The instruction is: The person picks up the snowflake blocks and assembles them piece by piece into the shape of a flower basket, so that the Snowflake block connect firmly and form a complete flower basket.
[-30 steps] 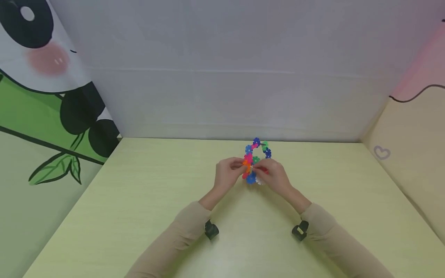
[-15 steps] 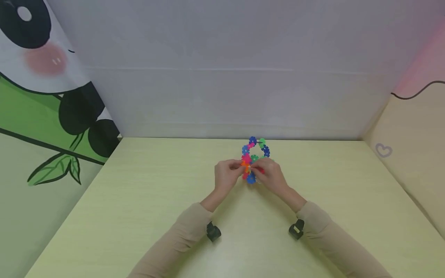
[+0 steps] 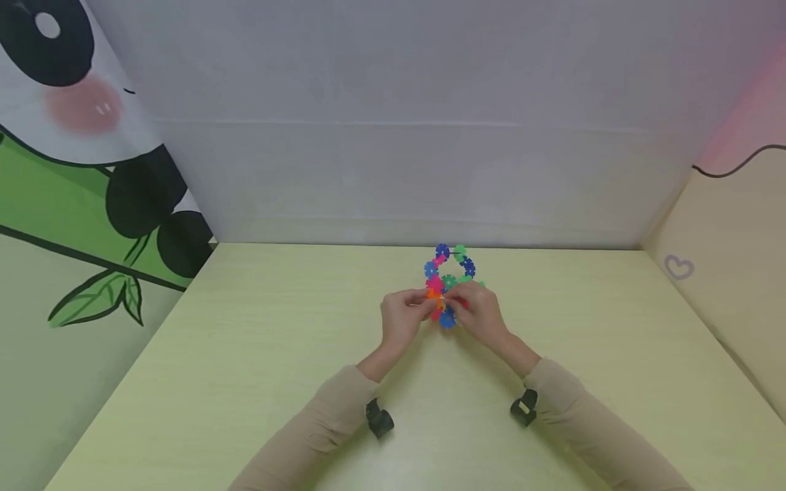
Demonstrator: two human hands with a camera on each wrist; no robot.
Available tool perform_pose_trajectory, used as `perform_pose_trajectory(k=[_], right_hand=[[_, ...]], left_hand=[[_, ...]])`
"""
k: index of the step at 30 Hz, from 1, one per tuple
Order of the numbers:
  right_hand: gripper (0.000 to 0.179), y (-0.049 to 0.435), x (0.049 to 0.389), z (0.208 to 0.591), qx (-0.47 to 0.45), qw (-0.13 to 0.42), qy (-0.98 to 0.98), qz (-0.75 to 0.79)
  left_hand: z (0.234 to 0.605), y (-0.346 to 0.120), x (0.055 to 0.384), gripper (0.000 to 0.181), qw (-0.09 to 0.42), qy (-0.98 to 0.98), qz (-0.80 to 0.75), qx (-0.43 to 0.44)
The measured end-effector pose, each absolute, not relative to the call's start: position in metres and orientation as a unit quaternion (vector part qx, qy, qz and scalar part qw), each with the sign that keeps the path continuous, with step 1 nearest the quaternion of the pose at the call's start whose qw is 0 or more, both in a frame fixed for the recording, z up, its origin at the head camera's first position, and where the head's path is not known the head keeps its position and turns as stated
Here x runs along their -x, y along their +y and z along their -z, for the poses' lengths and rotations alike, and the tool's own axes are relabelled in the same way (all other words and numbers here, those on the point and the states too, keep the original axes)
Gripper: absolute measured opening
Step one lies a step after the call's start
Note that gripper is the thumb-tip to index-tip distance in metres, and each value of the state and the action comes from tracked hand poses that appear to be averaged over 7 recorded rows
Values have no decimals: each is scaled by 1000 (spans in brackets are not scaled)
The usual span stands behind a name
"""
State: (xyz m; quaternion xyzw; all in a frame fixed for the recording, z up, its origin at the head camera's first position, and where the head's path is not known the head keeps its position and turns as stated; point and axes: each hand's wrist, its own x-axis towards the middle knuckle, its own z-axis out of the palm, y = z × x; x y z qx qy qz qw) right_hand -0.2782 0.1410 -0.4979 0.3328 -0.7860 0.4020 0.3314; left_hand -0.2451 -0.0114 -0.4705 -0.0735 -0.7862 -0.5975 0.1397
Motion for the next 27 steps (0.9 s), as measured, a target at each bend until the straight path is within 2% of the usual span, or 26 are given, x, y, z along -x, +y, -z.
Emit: perform_pose_trajectory(k=[10,14,24,27], right_hand=[[5,143,278,497,-325,348,-783,-401],[5,144,276,498,-326,332,-790,-400],[13,140,268,497,-319,207,-845,-375],[16,143,264,493,-309,185,-848,-388]], left_hand=[[470,-4,244,21,177,-802,564,85],[472,-6,246,20,178,-814,546,87],[483,-27,249,12,119,-825,548,68],[485,-34,252,10,108,-835,536,70]])
